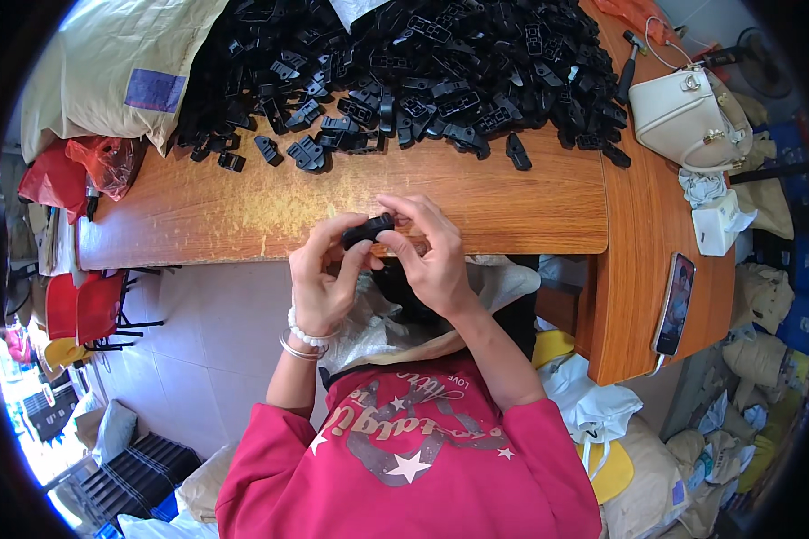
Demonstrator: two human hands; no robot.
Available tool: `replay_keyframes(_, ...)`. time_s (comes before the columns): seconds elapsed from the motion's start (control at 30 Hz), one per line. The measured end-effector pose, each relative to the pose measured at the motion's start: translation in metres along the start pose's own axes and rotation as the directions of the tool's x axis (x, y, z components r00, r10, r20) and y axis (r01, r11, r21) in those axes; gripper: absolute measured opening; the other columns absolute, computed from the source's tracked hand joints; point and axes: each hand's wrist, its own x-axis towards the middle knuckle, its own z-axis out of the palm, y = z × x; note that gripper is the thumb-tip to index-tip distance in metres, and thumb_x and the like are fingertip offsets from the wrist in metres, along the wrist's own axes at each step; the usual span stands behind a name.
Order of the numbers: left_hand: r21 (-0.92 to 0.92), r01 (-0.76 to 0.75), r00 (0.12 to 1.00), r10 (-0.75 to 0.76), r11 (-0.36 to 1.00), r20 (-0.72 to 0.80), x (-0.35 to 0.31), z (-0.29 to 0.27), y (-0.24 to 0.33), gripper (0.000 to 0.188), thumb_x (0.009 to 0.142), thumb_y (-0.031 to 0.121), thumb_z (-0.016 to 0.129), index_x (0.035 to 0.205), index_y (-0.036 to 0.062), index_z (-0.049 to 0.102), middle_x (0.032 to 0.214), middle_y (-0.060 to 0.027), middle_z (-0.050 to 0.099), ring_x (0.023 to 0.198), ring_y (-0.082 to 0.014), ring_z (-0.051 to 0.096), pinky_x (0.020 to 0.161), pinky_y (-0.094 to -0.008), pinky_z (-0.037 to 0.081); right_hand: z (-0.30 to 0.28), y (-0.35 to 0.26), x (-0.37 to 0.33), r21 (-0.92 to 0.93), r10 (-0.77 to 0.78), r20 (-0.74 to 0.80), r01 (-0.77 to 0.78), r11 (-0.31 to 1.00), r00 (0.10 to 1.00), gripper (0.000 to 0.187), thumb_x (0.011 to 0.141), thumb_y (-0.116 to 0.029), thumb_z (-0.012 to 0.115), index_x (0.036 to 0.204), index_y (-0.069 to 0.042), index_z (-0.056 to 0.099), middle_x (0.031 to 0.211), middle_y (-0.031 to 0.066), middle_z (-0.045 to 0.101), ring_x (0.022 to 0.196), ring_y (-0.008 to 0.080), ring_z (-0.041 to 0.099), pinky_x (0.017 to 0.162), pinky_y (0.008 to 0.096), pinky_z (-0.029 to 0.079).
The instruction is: Picking up black plastic components from a desk and placing them into a paper bag.
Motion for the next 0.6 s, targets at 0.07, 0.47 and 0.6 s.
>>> replay_keyframes(0.07, -0.015, 0.026, 0.999, -0.027, 1.000, -0.044, -0.001, 0.000, -0.001, 0.032, 0.081, 0.000, 0.067, 0.112, 0.0010, 0.059, 0.088, -0.0127, 0.069, 0.075, -0.0151, 0.069, 0.066, -0.0251, 0.053, -0.003, 0.000, -0.001, -0.018, -0.017, 0.033, 0.018, 1.000, 0.999, 0.028, 0.079, -0.001, 0.069, 0.106, -0.001, 0.064, 0.098, 0.0081, 0.062, 0.088, 0.0165, 0.061, 0.078, 0.0267, 0.049)
replay_keyframes(0.47, 0.270, 0.260, 0.913, -0.145, 0.927, -0.382, 0.090, -0.061, -0.067, 0.029, 0.074, 0.023, 0.080, 0.080, -0.0010, 0.065, 0.074, -0.0052, 0.062, 0.063, -0.0137, 0.058, 0.061, -0.0276, 0.047, -0.047, 0.012, 0.050, -0.763, -0.425, -0.233, 0.107, 0.637, 0.875, 0.021, 0.077, -0.002, 0.070, 0.097, 0.000, 0.067, 0.091, 0.0102, 0.058, 0.081, 0.0244, 0.057, 0.069, 0.0346, 0.046)
replay_keyframes(0.6, 0.107, 0.105, 0.909, -0.052, 0.989, -0.414, 0.075, -0.045, -0.055, 0.025, 0.085, 0.013, 0.069, 0.100, 0.0014, 0.053, 0.078, -0.0045, 0.060, 0.061, -0.0100, 0.058, 0.053, -0.0211, 0.047, -0.057, 0.021, 0.064, -0.897, -0.401, -0.090, 0.100, 0.431, 0.912, 0.031, 0.072, -0.010, 0.076, 0.101, -0.004, 0.067, 0.095, 0.0074, 0.054, 0.088, 0.0241, 0.051, 0.079, 0.0373, 0.041)
